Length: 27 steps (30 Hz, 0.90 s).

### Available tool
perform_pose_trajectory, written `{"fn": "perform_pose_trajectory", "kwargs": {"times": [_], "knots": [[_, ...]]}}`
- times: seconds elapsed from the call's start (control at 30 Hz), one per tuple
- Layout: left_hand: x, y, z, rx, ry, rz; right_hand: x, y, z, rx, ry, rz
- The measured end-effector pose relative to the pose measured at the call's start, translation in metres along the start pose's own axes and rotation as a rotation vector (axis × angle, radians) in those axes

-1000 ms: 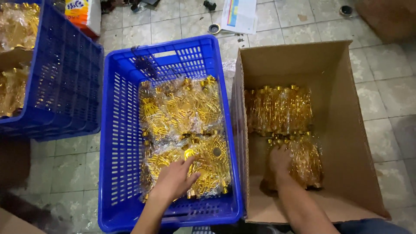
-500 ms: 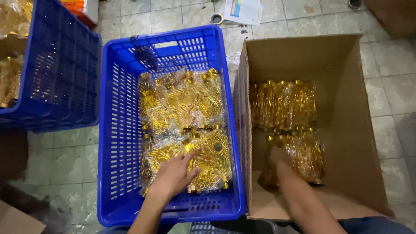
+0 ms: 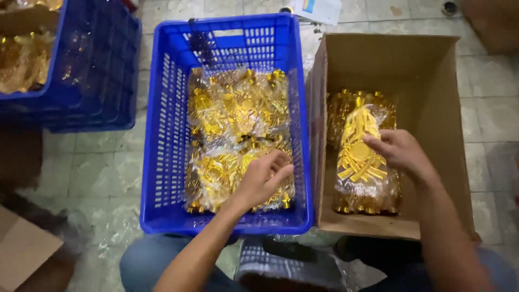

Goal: Transferring gold-colored decorative items from a blue plastic crate into a cardboard box for shipping or storage.

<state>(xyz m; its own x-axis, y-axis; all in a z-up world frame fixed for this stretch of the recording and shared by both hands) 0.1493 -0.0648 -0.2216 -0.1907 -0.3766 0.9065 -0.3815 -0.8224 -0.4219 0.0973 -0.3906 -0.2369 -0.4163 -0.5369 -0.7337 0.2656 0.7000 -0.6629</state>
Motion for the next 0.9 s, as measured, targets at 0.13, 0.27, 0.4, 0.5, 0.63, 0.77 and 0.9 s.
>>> {"fn": "perform_pose_trajectory", "kwargs": {"times": [0.13, 0.27, 0.4, 0.5, 0.63, 0.77, 0.9], "knots": [[0.006, 0.021, -0.023, 0.028, -0.079, -0.2, -0.074, 0.007, -0.078, 0.013, -0.07, 0.216], [-0.023, 0.047, -0.042, -0.03, -0.401, -0.585, -0.113, 0.051, -0.107, -0.148, -0.141, 0.335], [-0.05, 0.031, -0.041, 0.055, -0.537, -0.552, -0.085, 0.067, -0.105, -0.142, -0.179, 0.12], [-0.106, 0.004, -0.014, 0.185, -0.576, -0.349, -0.081, 0.045, -0.099, -0.096, -0.143, 0.024], [-0.161, -0.045, -0.001, 0.369, -0.594, 0.017, -0.084, 0.033, -0.09, -0.047, -0.205, 0.067], [-0.262, -0.084, 0.01, 0.505, -0.556, 0.257, -0.083, 0.028, -0.089, -0.027, -0.249, 0.016], [-0.304, -0.117, 0.047, 0.6, -0.411, 0.16, -0.085, 0.029, -0.089, -0.039, -0.315, 0.0]]}}
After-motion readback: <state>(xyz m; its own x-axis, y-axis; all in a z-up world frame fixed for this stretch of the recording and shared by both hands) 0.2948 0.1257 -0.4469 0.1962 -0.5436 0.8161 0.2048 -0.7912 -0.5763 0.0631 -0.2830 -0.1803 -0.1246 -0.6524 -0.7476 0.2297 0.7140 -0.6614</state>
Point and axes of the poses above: each hand's wrist, its own z-axis towards the middle knuckle, its own y-axis out of the palm, x = y × z, the point moved 7 cm from there along z, towards the middle knuckle, and after that the axes turned 14 degrees about x, right-handed, at the moved point
